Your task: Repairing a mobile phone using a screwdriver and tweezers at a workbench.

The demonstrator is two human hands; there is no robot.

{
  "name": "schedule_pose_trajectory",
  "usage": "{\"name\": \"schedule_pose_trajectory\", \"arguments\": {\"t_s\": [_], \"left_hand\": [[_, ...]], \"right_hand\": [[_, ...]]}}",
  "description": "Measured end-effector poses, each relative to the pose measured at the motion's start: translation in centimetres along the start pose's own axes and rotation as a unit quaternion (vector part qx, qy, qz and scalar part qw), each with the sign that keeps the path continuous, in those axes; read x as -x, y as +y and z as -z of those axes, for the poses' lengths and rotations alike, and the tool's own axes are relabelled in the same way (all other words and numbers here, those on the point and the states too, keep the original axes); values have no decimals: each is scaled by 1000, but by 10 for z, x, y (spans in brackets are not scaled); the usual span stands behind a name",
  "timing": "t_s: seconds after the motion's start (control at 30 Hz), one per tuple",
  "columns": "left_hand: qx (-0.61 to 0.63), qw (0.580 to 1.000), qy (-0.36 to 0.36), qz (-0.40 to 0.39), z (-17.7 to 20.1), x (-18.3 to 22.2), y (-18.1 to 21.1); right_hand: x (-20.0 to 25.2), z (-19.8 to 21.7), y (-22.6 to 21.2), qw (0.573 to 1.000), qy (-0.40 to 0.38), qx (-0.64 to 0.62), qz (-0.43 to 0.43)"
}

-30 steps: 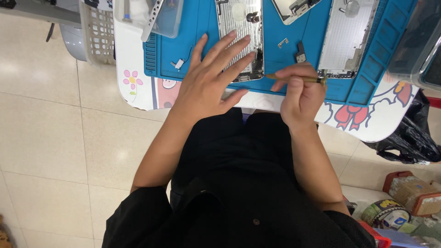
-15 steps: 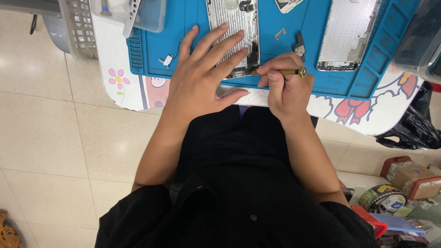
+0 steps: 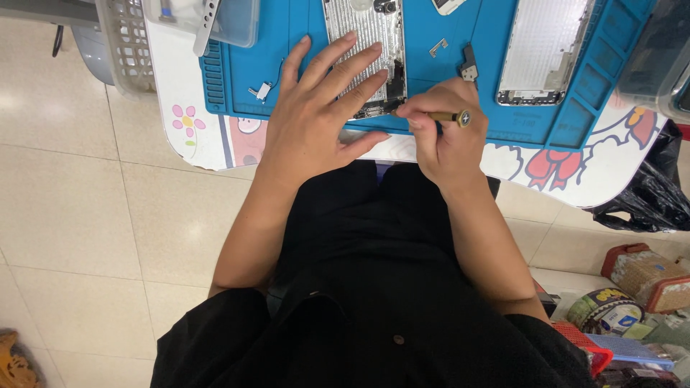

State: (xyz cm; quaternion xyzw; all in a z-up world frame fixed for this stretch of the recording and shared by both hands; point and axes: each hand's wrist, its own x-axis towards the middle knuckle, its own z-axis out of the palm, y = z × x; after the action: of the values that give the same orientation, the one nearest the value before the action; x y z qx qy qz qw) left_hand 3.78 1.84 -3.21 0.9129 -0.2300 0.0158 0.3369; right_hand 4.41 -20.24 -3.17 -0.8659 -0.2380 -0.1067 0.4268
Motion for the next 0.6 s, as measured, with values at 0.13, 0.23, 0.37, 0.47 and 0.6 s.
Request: {"name": "schedule_pose_trajectory", "arguments": {"t_s": [0.13, 0.23, 0.37, 0.47, 0.6], "left_hand": [[2, 1000, 3, -3, 2, 1, 1], [4, 1000, 6, -3, 3, 0, 3], [5, 1000, 11, -2, 1, 0, 2], [0, 1000, 17, -7, -1, 2, 0], [-5, 1000, 20, -16, -3, 1, -3]], "right_hand": [[-25, 23, -33, 999, -11, 21, 47], [-18, 35, -33, 992, -119, -33, -27], [-38, 49, -53, 988, -141, -37, -46], [-52, 55, -66, 984, -167, 44, -33], [-53, 60, -59, 947, -242, 213, 10]]}}
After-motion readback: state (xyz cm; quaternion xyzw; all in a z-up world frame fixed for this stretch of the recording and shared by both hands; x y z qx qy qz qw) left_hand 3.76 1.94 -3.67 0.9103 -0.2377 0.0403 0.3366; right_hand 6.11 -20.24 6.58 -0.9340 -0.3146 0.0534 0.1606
